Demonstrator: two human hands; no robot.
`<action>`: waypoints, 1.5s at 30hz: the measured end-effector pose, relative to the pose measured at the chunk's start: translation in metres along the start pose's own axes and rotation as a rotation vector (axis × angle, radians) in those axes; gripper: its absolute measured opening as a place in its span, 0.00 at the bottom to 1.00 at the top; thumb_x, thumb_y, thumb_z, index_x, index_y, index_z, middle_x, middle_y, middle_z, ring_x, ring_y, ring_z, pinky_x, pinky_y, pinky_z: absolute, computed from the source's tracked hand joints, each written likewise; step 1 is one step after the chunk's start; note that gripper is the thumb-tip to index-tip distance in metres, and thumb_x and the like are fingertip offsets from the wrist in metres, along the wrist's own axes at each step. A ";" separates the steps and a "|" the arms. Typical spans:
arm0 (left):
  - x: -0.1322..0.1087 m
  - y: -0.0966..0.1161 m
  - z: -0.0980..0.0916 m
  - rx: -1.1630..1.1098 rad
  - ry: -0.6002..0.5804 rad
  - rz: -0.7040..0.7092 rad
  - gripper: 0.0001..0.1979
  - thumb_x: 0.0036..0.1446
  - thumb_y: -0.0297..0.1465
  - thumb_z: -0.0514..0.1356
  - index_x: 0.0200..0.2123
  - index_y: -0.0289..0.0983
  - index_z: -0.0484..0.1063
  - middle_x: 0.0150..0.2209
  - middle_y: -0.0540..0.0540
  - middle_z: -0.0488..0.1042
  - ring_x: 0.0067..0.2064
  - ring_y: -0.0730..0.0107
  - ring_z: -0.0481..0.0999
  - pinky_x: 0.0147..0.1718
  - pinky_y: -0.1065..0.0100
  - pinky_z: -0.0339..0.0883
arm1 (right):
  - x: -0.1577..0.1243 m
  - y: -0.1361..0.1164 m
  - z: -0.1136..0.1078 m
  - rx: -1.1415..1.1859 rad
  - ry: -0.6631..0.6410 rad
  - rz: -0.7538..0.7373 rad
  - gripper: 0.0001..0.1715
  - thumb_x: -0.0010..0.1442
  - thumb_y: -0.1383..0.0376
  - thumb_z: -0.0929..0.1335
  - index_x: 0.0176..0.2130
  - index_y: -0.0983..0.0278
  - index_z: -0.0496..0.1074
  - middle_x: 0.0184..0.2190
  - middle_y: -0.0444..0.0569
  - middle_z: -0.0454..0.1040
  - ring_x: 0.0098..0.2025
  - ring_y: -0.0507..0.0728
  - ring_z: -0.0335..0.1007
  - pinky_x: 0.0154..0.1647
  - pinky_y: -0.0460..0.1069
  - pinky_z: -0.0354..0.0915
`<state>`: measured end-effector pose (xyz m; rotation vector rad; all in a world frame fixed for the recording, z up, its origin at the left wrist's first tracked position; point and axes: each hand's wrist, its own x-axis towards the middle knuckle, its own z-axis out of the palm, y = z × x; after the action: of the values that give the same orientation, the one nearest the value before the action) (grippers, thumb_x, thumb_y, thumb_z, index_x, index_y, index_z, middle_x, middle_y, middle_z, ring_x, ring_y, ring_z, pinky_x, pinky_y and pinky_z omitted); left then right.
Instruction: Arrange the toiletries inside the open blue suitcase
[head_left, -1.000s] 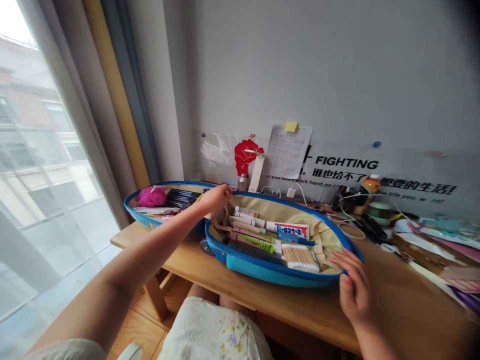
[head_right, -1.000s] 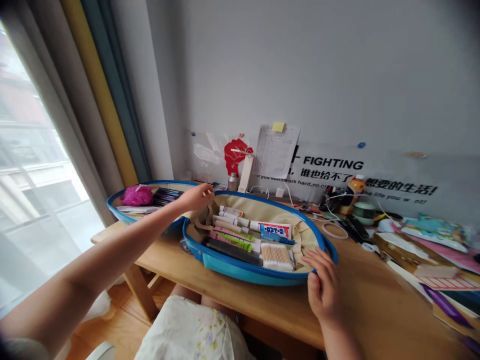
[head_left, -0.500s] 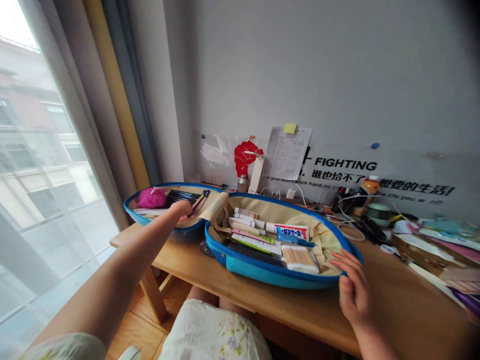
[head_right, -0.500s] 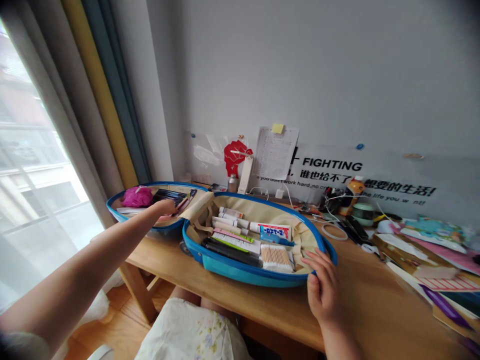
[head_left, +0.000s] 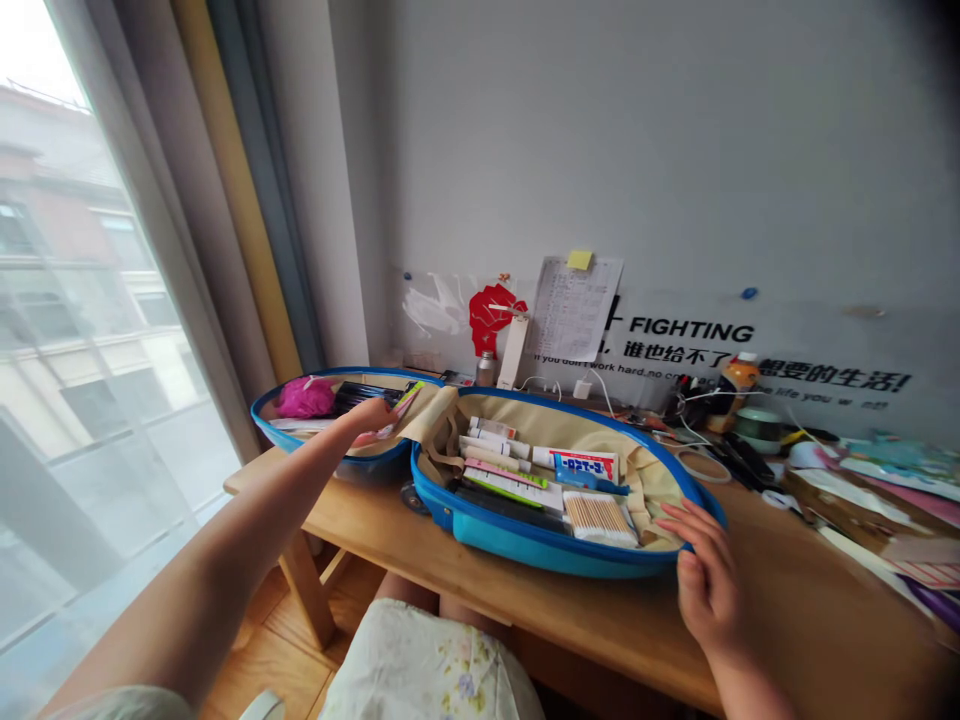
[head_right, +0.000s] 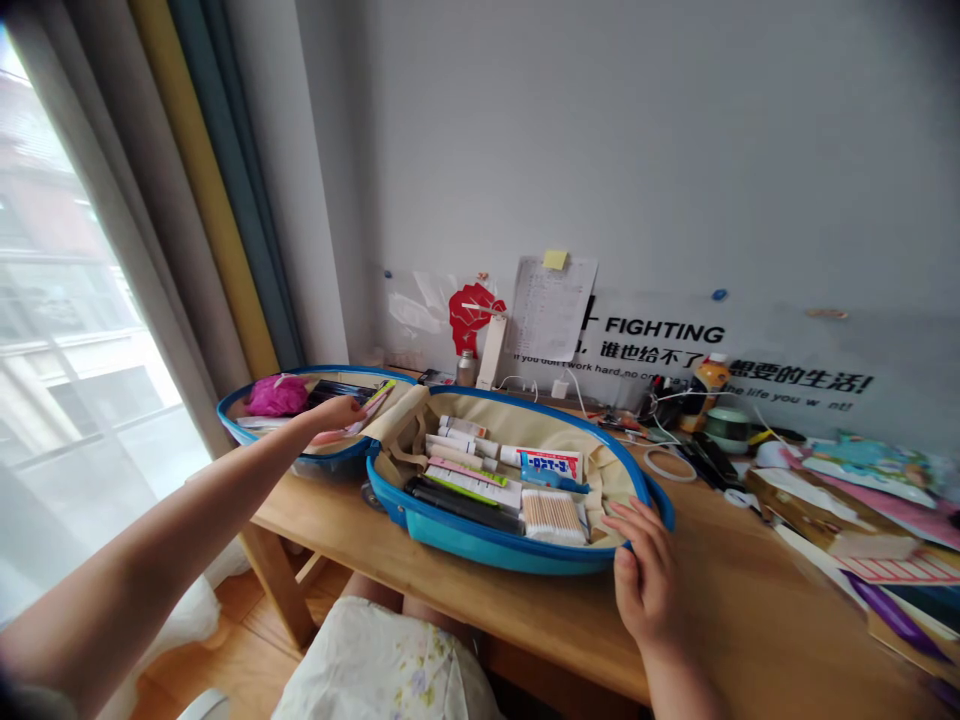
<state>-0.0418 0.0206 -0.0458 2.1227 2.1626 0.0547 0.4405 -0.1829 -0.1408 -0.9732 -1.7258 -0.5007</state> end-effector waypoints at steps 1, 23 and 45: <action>-0.003 0.003 -0.004 -0.011 0.014 0.014 0.16 0.59 0.38 0.54 0.33 0.33 0.77 0.30 0.42 0.79 0.33 0.63 0.78 0.30 0.70 0.64 | 0.000 0.001 0.000 -0.001 0.001 -0.001 0.19 0.68 0.58 0.57 0.45 0.62 0.72 0.45 0.55 0.75 0.56 0.65 0.68 0.55 0.64 0.65; -0.069 0.133 0.016 -0.024 -0.089 0.778 0.12 0.56 0.37 0.63 0.41 0.39 0.76 0.40 0.45 0.79 0.38 0.66 0.76 0.37 0.70 0.65 | 0.001 -0.001 0.000 0.009 0.004 -0.003 0.18 0.68 0.59 0.57 0.45 0.61 0.72 0.45 0.55 0.75 0.57 0.65 0.66 0.54 0.64 0.64; -0.075 0.132 0.019 -0.030 -0.087 0.848 0.10 0.50 0.38 0.67 0.36 0.40 0.79 0.39 0.47 0.78 0.40 0.66 0.76 0.38 0.72 0.66 | 0.003 -0.004 -0.001 -0.002 0.009 0.003 0.19 0.68 0.59 0.57 0.44 0.62 0.73 0.44 0.56 0.75 0.56 0.65 0.68 0.54 0.64 0.66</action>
<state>0.0930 -0.0525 -0.0468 2.7749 1.0704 0.0598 0.4379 -0.1852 -0.1372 -0.9732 -1.7159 -0.5048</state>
